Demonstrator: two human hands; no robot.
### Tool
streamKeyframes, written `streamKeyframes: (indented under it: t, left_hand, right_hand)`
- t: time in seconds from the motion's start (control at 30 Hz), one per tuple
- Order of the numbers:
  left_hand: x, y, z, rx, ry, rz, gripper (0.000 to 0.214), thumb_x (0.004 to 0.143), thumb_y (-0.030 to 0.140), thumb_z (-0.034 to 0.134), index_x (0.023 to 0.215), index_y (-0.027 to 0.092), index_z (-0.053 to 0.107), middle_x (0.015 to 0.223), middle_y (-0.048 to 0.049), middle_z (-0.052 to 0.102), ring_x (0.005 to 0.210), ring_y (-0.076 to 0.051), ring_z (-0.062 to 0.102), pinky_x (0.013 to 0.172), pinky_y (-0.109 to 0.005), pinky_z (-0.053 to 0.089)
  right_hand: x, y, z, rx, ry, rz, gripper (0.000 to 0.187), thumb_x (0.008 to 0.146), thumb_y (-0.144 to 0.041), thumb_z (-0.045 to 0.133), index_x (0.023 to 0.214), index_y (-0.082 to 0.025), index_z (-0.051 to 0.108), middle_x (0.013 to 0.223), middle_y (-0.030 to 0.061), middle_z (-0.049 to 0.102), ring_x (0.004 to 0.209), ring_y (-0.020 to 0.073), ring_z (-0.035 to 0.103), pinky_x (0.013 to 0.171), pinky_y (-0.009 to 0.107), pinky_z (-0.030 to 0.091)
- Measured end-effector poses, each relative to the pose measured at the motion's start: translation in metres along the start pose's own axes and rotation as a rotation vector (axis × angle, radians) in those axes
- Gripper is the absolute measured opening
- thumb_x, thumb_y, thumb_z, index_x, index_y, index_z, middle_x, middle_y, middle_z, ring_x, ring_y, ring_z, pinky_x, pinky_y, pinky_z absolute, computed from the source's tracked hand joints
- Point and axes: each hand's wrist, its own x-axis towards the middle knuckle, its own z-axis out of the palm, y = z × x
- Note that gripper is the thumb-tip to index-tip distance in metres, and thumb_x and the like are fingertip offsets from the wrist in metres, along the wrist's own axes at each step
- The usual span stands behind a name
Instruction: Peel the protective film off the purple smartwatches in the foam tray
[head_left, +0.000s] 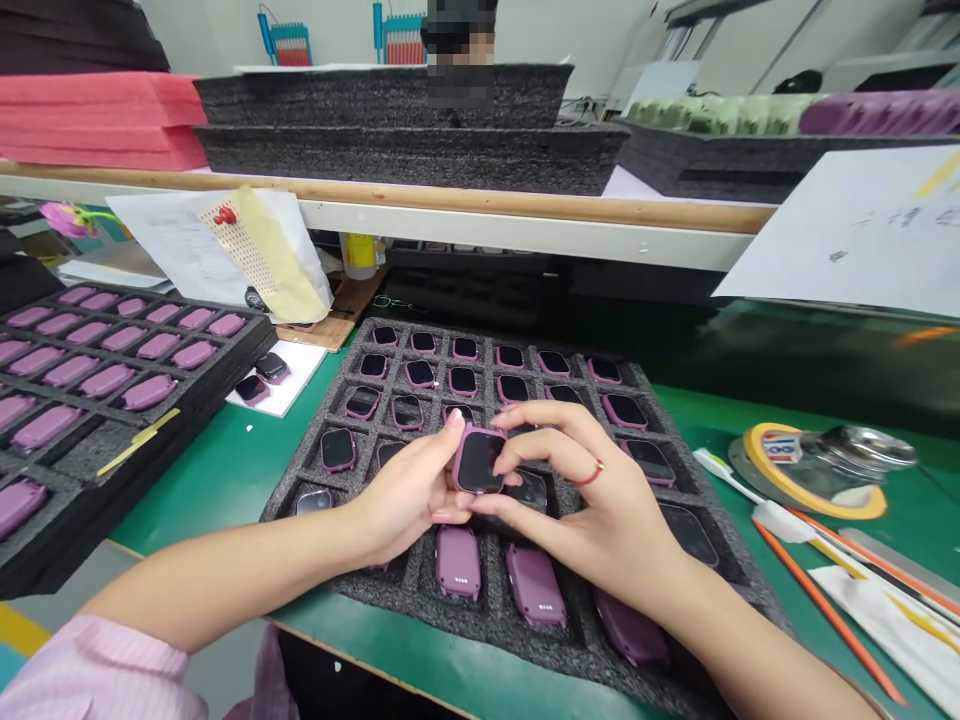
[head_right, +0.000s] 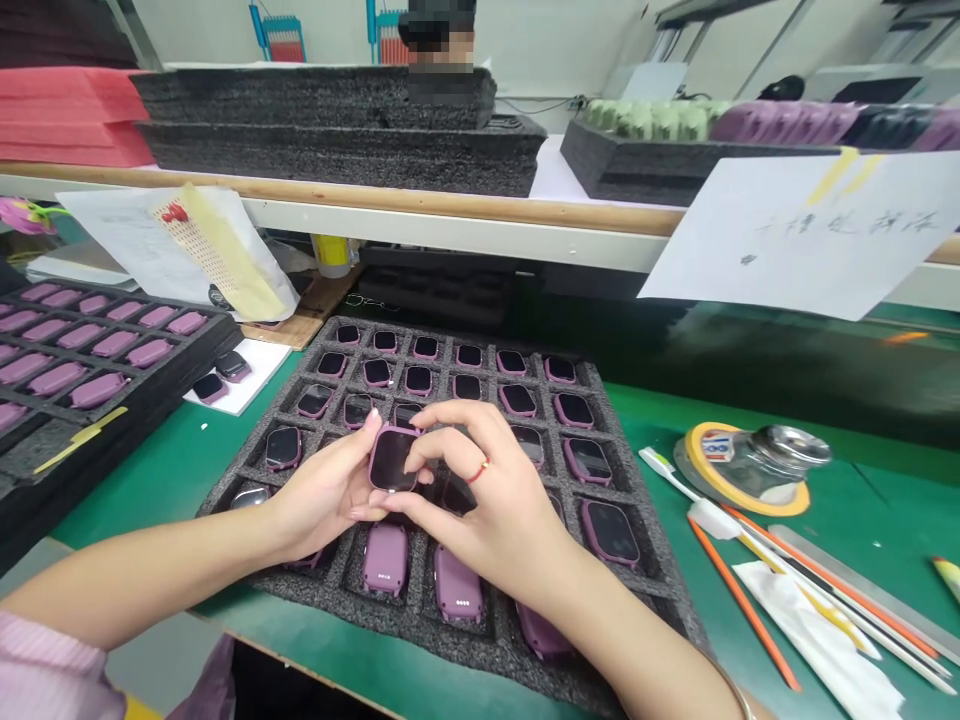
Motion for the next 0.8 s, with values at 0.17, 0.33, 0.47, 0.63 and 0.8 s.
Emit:
streamKeyframes:
  t: [0.17,0.33,0.47,0.63,0.8]
  left_hand:
    - [-0.002,-0.002,-0.001,-0.029,-0.096,-0.012,0.05,0.08,0.061,0.071,0.076,0.012,0.058,0.062,0.0016,0.052,0.048,-0.004,0.041,0.043,-0.016,0.023]
    - [-0.003,-0.004,-0.002,-0.082,-0.188,-0.037,0.048,0.085,0.061,0.066,0.081,0.014,0.058,0.058,0.0037,0.05,0.045,-0.004,0.039,0.042,-0.015,0.025]
    - [-0.003,-0.003,-0.002,-0.126,-0.164,-0.023,0.047,0.082,0.059,0.071,0.082,0.013,0.059,0.068,0.0018,0.053,0.049,-0.003,0.042,0.042,-0.013,0.024]
    - [-0.004,-0.002,-0.002,-0.148,-0.175,-0.021,0.046,0.083,0.057,0.07,0.08,0.012,0.062,0.066,0.0006,0.055,0.049,-0.004,0.044,0.042,-0.014,0.025]
    - [-0.003,-0.001,-0.003,-0.125,-0.24,-0.019,0.048,0.087,0.058,0.065,0.089,0.01,0.071,0.074,-0.0046,0.062,0.049,-0.003,0.044,0.042,-0.015,0.024]
  right_hand:
    - [0.001,-0.005,-0.002,0.035,0.088,-0.014,0.011,0.087,-0.016,0.07,0.087,-0.023,0.062,0.104,0.008,0.064,0.099,0.0231,0.066,0.084,0.041,0.057]
    - [0.003,-0.008,-0.006,0.031,0.078,-0.122,0.017,0.083,-0.028,0.078,0.094,-0.023,0.065,0.106,0.0082,0.066,0.099,0.0245,0.067,0.084,0.042,0.059]
    - [0.002,-0.009,-0.005,0.018,0.095,-0.154,0.013,0.084,-0.019,0.075,0.089,-0.022,0.064,0.108,0.0086,0.067,0.101,0.0228,0.067,0.088,0.041,0.057]
    - [0.001,-0.013,-0.003,0.017,0.145,-0.132,0.009,0.087,-0.016,0.071,0.087,-0.022,0.063,0.104,0.0083,0.068,0.096,0.0215,0.067,0.083,0.04,0.057]
    - [0.004,-0.011,-0.005,0.267,0.304,0.129,0.01,0.089,-0.019,0.069,0.081,-0.023,0.065,0.089,0.0031,0.067,0.088,0.0172,0.067,0.079,0.032,0.057]
